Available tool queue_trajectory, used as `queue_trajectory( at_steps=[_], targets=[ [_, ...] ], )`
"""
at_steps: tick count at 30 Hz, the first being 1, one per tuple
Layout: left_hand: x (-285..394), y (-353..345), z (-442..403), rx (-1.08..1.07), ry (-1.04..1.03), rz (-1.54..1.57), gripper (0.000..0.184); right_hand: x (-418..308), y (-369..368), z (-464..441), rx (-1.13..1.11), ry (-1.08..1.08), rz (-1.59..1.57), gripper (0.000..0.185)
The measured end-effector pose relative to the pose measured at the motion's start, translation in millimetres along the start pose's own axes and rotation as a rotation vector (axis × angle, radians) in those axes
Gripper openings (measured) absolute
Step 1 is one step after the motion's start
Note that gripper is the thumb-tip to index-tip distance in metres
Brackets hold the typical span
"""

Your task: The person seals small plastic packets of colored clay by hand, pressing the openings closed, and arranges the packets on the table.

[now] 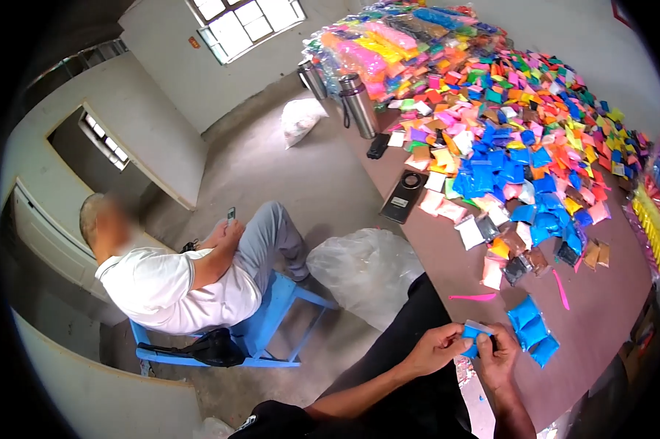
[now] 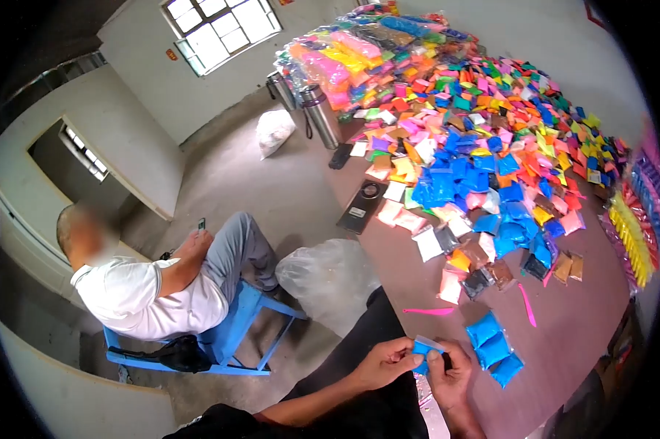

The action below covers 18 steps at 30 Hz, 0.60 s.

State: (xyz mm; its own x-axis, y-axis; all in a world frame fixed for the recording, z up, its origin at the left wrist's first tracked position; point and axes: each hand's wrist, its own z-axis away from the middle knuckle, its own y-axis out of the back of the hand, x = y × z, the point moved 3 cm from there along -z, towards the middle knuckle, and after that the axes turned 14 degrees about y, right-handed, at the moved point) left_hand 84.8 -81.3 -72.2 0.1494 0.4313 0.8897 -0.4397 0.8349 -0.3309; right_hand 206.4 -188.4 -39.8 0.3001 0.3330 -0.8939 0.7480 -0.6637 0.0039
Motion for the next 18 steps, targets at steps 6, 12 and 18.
queue_trajectory(
  at_steps=[6, 12, 18],
  targets=[
    [13.7, -5.1, 5.8, 0.045, 0.029, -0.045, 0.018, -10.0, -1.9, -6.4, -0.031, -0.024, 0.033, 0.012],
    [2.5, 3.1, -1.1, 0.077, 0.017, 0.019, 0.021, -4.2, 1.7, -4.6, -0.097, -0.026, 0.141, 0.011],
    [2.6, -0.4, -3.1, 0.065, -0.012, 0.054, 0.022, 5.5, -2.1, -0.3, 0.014, -0.028, 0.026, 0.007]
  ],
)
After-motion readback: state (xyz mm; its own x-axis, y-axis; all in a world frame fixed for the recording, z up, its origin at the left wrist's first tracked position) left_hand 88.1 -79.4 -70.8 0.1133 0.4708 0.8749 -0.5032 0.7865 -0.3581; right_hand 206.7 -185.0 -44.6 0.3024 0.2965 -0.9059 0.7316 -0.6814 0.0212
